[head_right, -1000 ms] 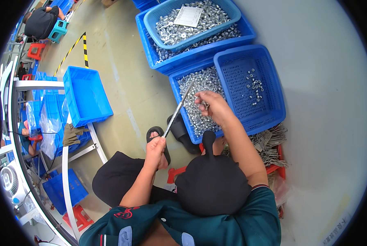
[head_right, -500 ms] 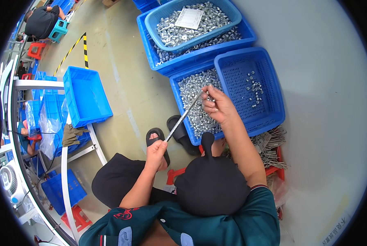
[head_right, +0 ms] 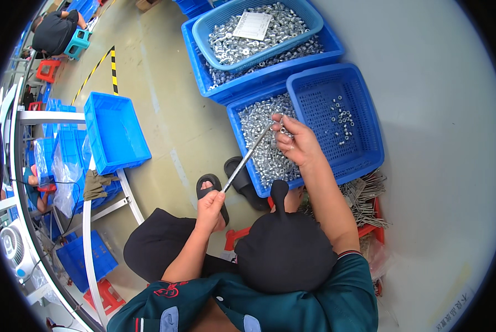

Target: Threading small cylindrical metal parts onto a long metal rod.

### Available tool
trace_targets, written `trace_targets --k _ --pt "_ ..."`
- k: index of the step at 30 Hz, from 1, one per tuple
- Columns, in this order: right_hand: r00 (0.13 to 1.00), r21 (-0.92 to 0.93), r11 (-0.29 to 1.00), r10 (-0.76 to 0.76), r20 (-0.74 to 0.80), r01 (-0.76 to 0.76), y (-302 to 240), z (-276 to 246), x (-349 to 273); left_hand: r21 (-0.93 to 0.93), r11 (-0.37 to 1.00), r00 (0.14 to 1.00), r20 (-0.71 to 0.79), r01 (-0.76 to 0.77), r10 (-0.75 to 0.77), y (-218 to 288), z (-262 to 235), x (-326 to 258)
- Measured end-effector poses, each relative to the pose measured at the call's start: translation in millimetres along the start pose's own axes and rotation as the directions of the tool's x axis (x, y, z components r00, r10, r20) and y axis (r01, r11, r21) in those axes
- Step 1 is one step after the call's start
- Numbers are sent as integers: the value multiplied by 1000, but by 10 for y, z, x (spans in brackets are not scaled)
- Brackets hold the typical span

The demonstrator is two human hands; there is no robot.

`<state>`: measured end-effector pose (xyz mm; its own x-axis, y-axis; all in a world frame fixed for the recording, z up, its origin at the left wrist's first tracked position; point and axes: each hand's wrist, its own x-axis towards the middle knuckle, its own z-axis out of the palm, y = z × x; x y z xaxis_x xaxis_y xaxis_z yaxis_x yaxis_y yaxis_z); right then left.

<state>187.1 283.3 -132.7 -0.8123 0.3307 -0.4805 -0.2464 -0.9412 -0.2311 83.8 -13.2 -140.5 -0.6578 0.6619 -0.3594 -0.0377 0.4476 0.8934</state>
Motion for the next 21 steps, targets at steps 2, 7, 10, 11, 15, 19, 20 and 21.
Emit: trace_targets --k 2,7,10,11,15,19,20,21 --pt "998 -2 1000 11 56 -11 -2 -36 5 -3 1000 1000 1 -3 3 20 11 -8" --pt "994 29 999 10 108 -13 28 -11 -3 -5 1000 1000 28 13 -13 92 44 -26" --pt "995 -9 1000 25 92 -24 60 68 -14 25 1000 1000 18 0 -1 105 34 -30" --pt "994 -40 998 41 101 -37 57 88 -24 25 1000 1000 19 0 -1 95 30 -28" --pt "993 -74 997 26 119 -17 -1 121 -53 56 998 1000 11 5 -6 84 12 -19" --pt "994 -488 866 -103 44 111 -53 265 -104 163 984 996 -42 -66 74 137 -16 -9" --pt "984 -637 757 -180 13 146 -45 318 -111 163 984 996 -43 -67 75 117 -20 -9" --pt "984 -638 756 -180 14 147 -26 368 -116 139 989 998 -37 -46 51 82 -23 -11"
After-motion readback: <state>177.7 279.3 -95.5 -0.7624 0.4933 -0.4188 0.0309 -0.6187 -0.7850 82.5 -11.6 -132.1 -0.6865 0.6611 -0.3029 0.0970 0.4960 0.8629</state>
